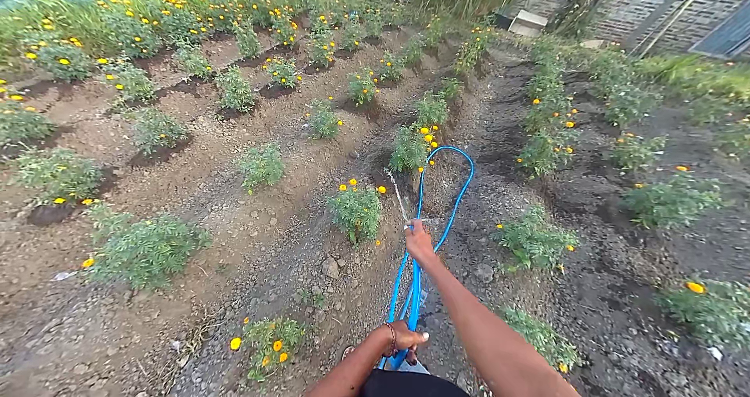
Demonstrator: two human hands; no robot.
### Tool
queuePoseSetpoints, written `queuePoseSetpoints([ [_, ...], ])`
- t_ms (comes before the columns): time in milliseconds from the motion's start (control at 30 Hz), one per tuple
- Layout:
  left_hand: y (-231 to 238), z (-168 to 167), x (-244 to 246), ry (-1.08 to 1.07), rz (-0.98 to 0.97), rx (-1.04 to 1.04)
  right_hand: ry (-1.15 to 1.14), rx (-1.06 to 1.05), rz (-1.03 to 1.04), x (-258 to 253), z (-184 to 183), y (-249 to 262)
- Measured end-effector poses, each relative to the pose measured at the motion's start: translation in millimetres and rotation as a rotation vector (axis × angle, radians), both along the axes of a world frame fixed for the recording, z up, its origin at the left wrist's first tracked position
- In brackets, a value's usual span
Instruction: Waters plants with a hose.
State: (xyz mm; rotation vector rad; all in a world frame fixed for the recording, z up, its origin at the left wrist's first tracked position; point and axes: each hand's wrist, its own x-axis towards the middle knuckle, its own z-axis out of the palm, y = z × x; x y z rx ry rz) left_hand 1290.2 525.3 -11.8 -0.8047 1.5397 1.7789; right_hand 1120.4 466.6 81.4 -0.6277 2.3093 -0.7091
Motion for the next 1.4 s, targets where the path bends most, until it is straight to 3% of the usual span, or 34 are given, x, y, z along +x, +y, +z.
queuePoseSetpoints([
  [167,-5.2,4.9,-1.9,0.05,0.205,0.079,0.117,0.07,0.254,17.9,23.8,-31.4],
  [333,-16.3,9.5,-7.8,0.064,0.322,0.067,0.215,0.016,0.357,21.4,31.5,-54.3],
  [533,-27.3,14.2,-25.4,0.054,0.356,0.024,0.213,-0.058,0.395,12.2,45.5,-64.5],
  [1400,-41.9,24.7,-98.4,0.019,0.418,0.015,0.157,-0.1,0.422,-58.3,42.6,-86.3],
])
